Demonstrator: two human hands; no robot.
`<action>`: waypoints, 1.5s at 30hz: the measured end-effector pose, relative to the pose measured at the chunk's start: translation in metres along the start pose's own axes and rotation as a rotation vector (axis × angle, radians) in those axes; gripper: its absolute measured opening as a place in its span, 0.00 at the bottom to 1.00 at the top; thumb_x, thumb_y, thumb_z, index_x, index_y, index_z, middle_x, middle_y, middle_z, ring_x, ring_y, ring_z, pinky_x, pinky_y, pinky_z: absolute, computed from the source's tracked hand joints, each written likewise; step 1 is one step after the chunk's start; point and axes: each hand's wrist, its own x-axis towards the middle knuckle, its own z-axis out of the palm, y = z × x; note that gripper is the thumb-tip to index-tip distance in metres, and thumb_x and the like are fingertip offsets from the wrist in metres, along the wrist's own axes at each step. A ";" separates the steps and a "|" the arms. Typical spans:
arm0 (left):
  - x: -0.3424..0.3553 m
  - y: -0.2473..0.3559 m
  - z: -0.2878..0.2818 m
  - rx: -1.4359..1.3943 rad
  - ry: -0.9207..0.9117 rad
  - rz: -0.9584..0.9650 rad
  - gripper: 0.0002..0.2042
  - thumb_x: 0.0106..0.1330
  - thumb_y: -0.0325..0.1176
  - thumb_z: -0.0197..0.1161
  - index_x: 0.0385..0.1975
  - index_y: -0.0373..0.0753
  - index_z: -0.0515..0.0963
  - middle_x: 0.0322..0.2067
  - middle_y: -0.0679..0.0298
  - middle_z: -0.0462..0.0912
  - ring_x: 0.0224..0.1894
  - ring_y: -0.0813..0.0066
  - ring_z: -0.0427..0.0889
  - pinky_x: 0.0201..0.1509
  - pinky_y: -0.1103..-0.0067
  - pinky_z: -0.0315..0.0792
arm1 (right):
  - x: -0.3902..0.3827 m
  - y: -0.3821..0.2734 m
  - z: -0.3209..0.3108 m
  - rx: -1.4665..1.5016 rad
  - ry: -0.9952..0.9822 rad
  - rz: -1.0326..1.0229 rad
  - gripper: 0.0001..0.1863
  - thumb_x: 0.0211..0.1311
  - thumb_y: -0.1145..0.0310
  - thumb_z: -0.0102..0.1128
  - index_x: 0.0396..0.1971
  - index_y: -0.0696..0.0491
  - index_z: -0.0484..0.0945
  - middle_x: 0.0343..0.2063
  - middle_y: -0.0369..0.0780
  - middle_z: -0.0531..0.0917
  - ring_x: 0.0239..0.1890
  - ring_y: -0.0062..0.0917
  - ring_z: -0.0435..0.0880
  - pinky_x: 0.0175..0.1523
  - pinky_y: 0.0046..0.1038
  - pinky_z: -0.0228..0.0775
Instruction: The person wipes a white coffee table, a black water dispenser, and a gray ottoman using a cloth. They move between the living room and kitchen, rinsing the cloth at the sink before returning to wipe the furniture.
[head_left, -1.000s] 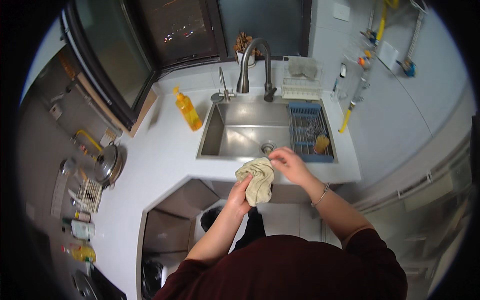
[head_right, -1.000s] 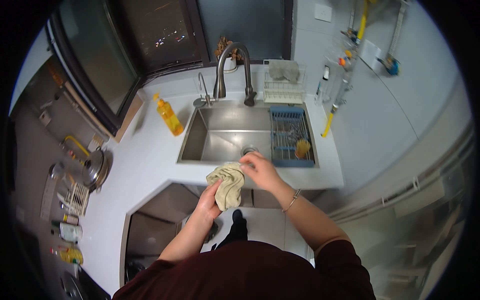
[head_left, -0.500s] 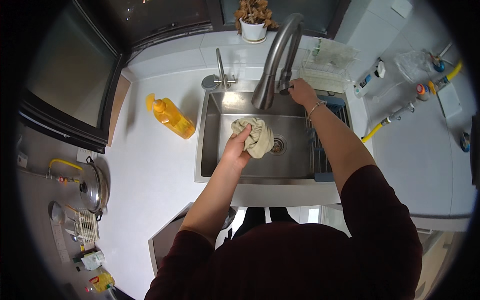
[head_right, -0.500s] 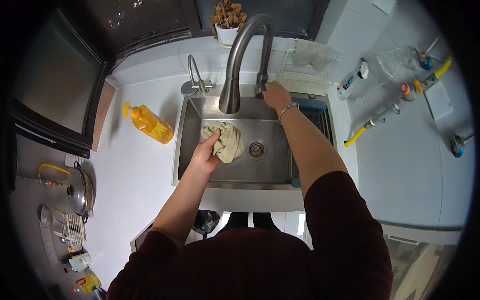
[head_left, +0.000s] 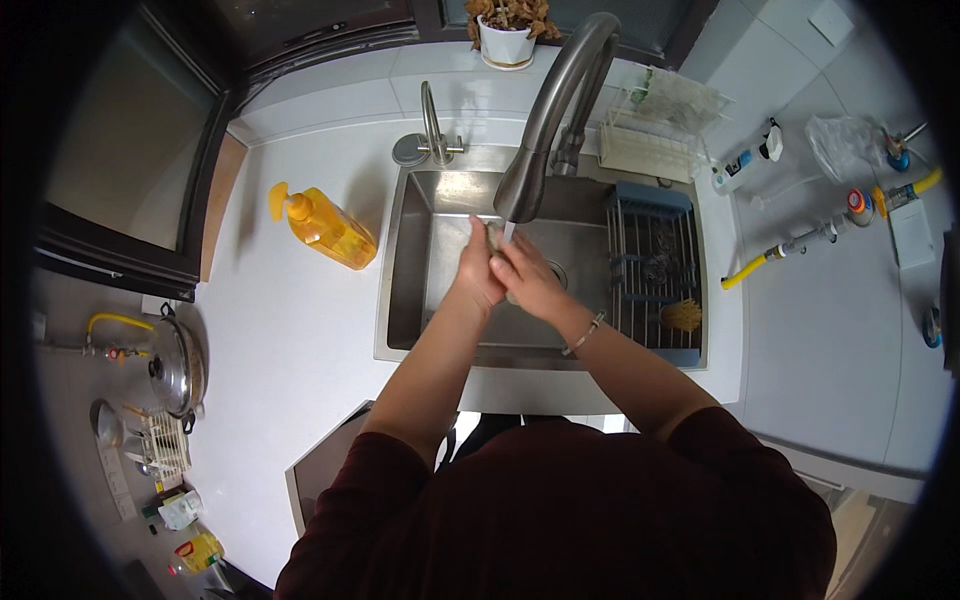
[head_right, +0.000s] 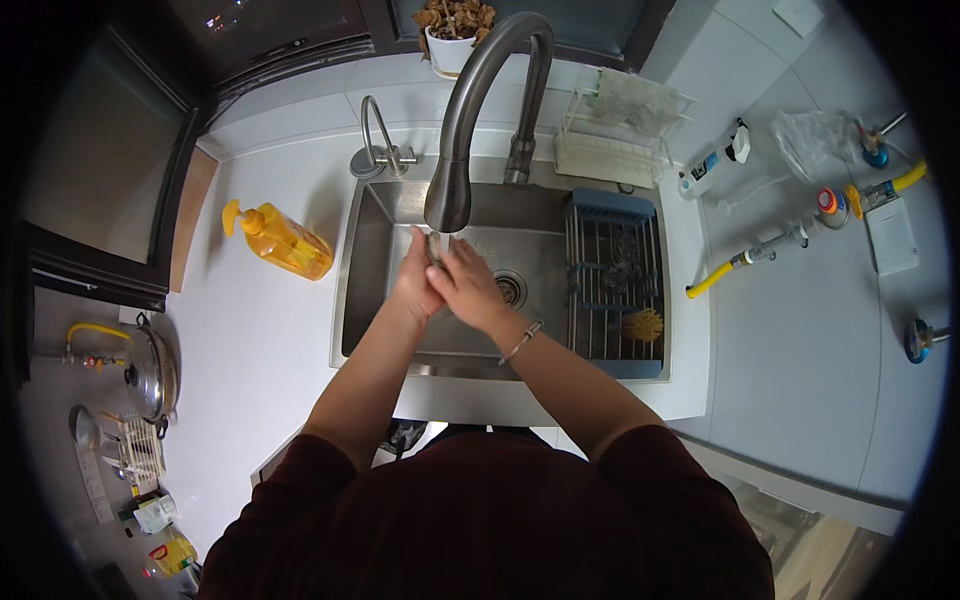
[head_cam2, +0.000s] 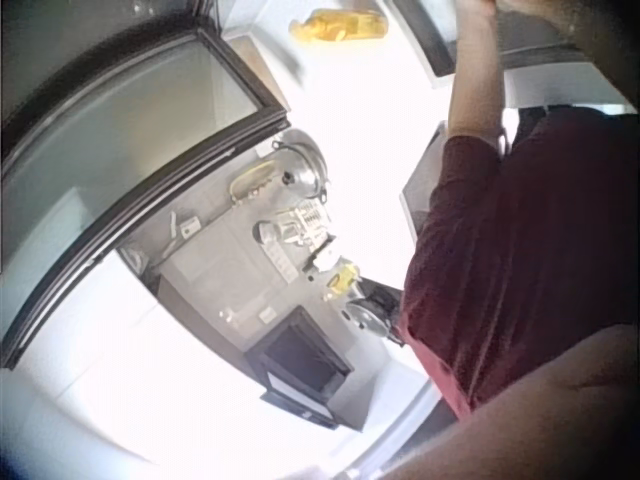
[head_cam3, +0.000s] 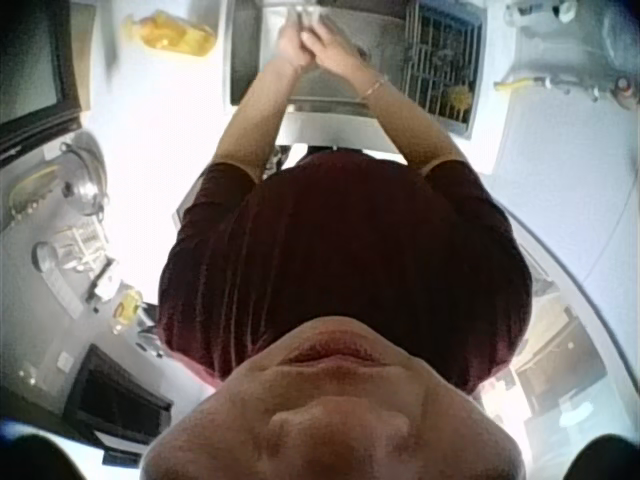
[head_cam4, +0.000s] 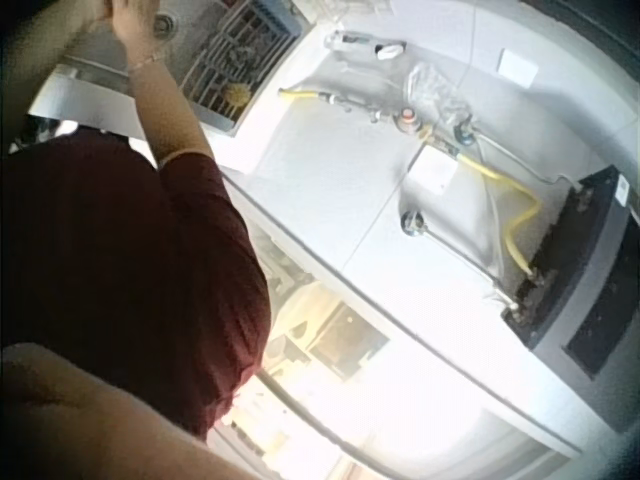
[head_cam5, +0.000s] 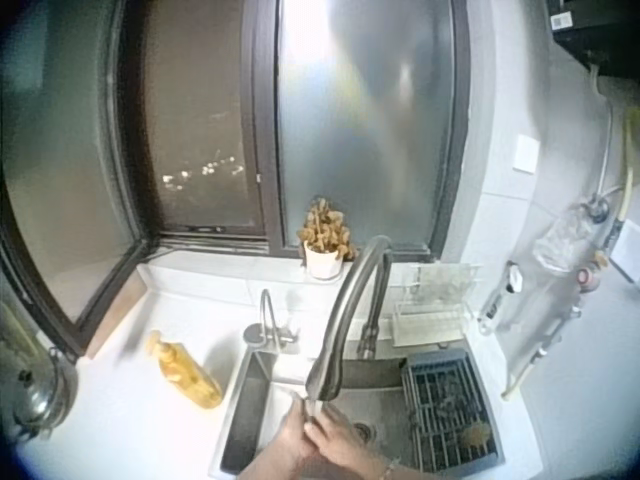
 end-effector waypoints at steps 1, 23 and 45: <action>0.004 0.006 -0.003 -0.025 0.041 -0.003 0.28 0.69 0.59 0.42 0.52 0.39 0.68 0.50 0.57 0.73 0.51 0.63 0.74 0.54 0.65 0.71 | -0.001 -0.001 0.003 -0.053 -0.015 -0.034 0.26 0.64 0.54 0.49 0.57 0.54 0.65 0.56 0.49 0.69 0.60 0.45 0.65 0.64 0.45 0.53; -0.019 -0.039 0.036 0.013 -0.030 0.124 0.28 0.69 0.61 0.37 0.55 0.47 0.70 0.56 0.64 0.72 0.61 0.63 0.66 0.65 0.62 0.55 | 0.056 0.054 -0.008 -0.180 -0.046 0.422 0.26 0.67 0.51 0.38 0.56 0.51 0.69 0.56 0.50 0.69 0.57 0.46 0.69 0.60 0.45 0.60; 0.015 -0.004 0.023 -0.147 0.383 0.213 0.13 0.73 0.43 0.46 0.35 0.41 0.72 0.29 0.64 0.70 0.29 0.69 0.68 0.42 0.66 0.74 | -0.014 0.017 -0.012 0.621 0.174 0.371 0.28 0.67 0.60 0.51 0.65 0.50 0.60 0.58 0.42 0.66 0.58 0.29 0.67 0.60 0.31 0.60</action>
